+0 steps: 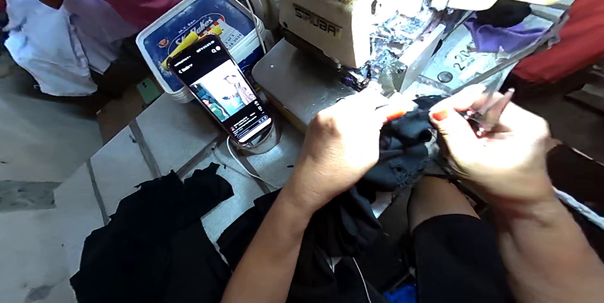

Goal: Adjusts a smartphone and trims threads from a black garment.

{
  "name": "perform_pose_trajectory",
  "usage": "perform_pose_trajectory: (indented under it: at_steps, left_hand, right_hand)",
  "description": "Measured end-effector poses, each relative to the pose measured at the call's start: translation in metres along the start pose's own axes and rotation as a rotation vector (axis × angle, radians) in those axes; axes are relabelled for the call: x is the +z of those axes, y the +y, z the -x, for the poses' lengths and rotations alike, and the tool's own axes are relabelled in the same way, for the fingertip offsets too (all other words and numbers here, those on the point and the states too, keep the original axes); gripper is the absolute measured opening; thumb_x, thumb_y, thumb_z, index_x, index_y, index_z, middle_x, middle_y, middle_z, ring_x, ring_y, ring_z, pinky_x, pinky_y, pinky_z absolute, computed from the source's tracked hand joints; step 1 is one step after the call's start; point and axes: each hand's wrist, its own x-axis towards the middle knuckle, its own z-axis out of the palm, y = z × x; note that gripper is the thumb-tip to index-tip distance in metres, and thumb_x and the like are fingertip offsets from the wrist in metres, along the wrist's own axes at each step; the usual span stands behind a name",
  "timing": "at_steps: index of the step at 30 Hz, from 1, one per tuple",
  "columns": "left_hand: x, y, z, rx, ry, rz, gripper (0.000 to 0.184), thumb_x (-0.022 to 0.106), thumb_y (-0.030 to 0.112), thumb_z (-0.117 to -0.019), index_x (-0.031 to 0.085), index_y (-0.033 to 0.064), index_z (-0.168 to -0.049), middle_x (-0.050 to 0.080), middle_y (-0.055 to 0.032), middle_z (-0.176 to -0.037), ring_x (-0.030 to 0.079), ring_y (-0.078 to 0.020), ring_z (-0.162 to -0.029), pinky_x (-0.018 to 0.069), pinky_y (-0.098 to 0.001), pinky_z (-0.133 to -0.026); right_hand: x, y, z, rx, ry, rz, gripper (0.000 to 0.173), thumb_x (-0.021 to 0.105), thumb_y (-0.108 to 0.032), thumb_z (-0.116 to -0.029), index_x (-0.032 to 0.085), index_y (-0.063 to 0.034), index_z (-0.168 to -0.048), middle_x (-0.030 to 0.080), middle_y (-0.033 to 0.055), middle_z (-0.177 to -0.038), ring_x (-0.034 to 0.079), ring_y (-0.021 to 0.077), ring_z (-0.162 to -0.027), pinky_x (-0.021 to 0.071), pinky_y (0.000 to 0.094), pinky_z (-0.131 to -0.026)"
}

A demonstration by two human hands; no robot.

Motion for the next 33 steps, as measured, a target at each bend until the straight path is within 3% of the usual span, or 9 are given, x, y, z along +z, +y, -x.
perform_pose_trajectory:
  at_steps: [2,4,8,11,14,17,21,26,33]
  left_hand:
    - [-0.01,0.001,0.0,-0.073,-0.111,0.054,0.011,0.065,0.011,-0.0969,0.072,0.003,-0.097,0.069,-0.0001,-0.084,0.063,0.001,-0.077,0.0514,-0.0152,-0.07]
    - [-0.018,0.001,-0.001,-0.134,-0.173,0.05,0.018,0.073,0.018,-0.0871,0.074,0.0079,-0.102,0.072,0.0052,-0.089,0.066,0.0047,-0.079,0.0548,-0.0143,-0.072]
    - [-0.016,-0.001,0.001,-0.184,-0.106,-0.031,0.017,0.075,0.021,-0.0854,0.075,0.0084,-0.096,0.071,0.0049,-0.087,0.064,0.0049,-0.078,0.0528,-0.0143,-0.071]
    - [-0.016,0.0,0.0,-0.172,-0.063,0.013,0.011,0.074,0.014,-0.0866,0.075,0.0064,-0.095,0.071,0.0053,-0.083,0.064,0.0077,-0.076,0.0526,-0.0107,-0.07]
    - [-0.015,0.001,0.0,-0.203,-0.048,0.063,0.009,0.075,0.011,-0.0864,0.074,0.0068,-0.095,0.07,0.007,-0.082,0.063,0.0089,-0.074,0.0525,-0.0095,-0.068]
    - [-0.015,0.002,0.0,-0.21,-0.038,0.082,0.013,0.076,0.009,-0.0862,0.075,0.0052,-0.099,0.072,0.0067,-0.084,0.064,0.0088,-0.075,0.0535,-0.0096,-0.07]
    - [-0.013,0.002,0.0,-0.193,-0.027,0.095,0.014,0.076,0.008,-0.0864,0.074,0.0039,-0.1,0.072,0.0059,-0.087,0.064,0.0085,-0.077,0.0534,-0.0092,-0.072]
    - [-0.013,0.003,-0.001,-0.198,-0.026,0.072,0.013,0.076,0.008,-0.0857,0.075,0.0041,-0.098,0.071,0.0056,-0.084,0.063,0.0088,-0.075,0.0526,-0.0089,-0.07]
    - [-0.012,-0.001,0.0,-0.157,-0.024,0.088,0.013,0.075,0.006,-0.0859,0.074,0.003,-0.099,0.072,0.0042,-0.087,0.065,0.0074,-0.078,0.0539,-0.0099,-0.073]
  right_hand:
    - [0.007,-0.004,-0.003,0.033,0.023,-0.067,0.013,0.062,-0.01,-0.0967,0.065,0.0009,-0.091,0.057,-0.0039,-0.087,0.05,-0.0122,-0.078,0.0417,0.0032,-0.07]
    - [0.01,-0.009,-0.008,0.067,0.027,-0.129,0.01,0.063,-0.009,-0.0961,0.065,-0.0022,-0.089,0.057,-0.0063,-0.086,0.05,-0.0121,-0.076,0.0427,0.0033,-0.068]
    - [0.011,-0.013,-0.012,0.119,0.044,-0.186,0.008,0.064,-0.011,-0.0948,0.067,-0.0038,-0.093,0.058,-0.0072,-0.088,0.05,-0.0116,-0.073,0.0422,0.0037,-0.064]
    - [-0.005,-0.018,0.001,0.142,0.021,-0.341,0.038,0.055,-0.044,-0.1028,0.061,-0.0125,-0.124,0.06,-0.0115,-0.111,0.049,-0.0111,-0.071,0.041,0.007,-0.058]
    - [-0.018,-0.042,0.013,0.176,-0.091,-0.508,0.055,0.037,-0.064,-0.1032,0.059,-0.0228,-0.132,0.059,-0.0175,-0.104,0.049,-0.0116,-0.072,0.0413,0.0072,-0.059]
    - [-0.011,-0.059,0.023,0.238,-0.26,-0.697,0.04,0.044,-0.039,-0.1094,0.064,-0.0083,-0.124,0.061,-0.0112,-0.095,0.05,-0.0121,-0.074,0.0425,0.0058,-0.062]
    - [0.0,-0.061,0.02,0.611,-0.391,-1.017,0.021,0.039,-0.022,-0.1096,0.058,-0.013,-0.114,0.056,-0.0141,-0.076,0.046,-0.0105,-0.052,0.041,0.006,-0.045]
    - [0.002,-0.062,0.008,0.876,-0.36,-1.143,0.032,0.027,-0.014,-0.1076,0.059,-0.0114,-0.106,0.058,-0.0096,-0.067,0.046,-0.007,-0.044,0.0398,0.0078,-0.04]
    - [0.005,-0.061,0.006,0.938,-0.343,-1.189,0.035,0.025,-0.017,-0.1089,0.059,-0.0102,-0.101,0.056,-0.0071,-0.065,0.045,-0.0059,-0.043,0.0401,0.0083,-0.04]
